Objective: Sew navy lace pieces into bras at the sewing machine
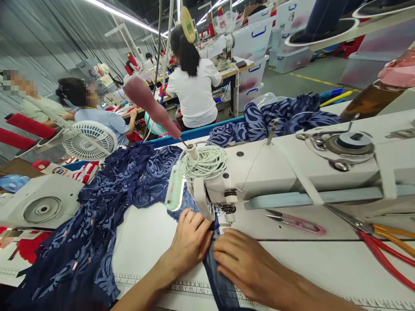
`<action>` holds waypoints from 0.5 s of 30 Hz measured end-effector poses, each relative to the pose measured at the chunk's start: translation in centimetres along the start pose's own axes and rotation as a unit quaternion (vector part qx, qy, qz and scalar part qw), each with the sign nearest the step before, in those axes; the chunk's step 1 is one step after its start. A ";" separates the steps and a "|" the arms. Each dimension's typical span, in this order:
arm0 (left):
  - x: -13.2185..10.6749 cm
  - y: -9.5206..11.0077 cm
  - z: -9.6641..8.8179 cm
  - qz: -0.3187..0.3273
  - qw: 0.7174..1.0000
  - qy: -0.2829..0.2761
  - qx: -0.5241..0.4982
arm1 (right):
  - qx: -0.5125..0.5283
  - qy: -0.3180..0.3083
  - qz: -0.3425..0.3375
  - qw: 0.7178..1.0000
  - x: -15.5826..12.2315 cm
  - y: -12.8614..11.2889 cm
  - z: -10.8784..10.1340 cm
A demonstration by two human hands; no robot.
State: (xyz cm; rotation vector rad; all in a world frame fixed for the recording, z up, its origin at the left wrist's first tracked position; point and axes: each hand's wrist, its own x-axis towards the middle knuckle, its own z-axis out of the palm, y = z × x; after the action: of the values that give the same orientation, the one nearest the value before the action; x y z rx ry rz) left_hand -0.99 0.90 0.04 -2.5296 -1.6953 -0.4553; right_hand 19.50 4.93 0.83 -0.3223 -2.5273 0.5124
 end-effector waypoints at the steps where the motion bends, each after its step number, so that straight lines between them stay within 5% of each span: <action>1: 0.1 -0.1 -0.2 -0.003 1.000 -0.004 -0.010 | -0.026 0.026 0.015 0.999 0.0 0.4 0.1; 4: 0.1 -0.1 -0.5 -0.012 1.000 -0.001 -0.020 | -0.164 0.083 0.075 0.980 0.1 2.1 0.6; 8: -0.3 0.0 -0.3 -0.013 1.000 0.014 -0.015 | -0.299 0.034 0.096 0.949 0.2 3.6 1.6; 15: 0.4 -0.7 -0.4 -0.007 1.000 -0.011 -0.010 | -0.283 0.051 0.074 0.955 -0.3 2.9 0.8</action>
State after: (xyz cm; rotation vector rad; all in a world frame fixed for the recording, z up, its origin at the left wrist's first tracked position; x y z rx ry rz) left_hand -1.56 1.42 0.41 -2.5476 -1.7263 -0.4498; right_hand 19.64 7.22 -1.18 -0.7294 -2.5131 -0.1916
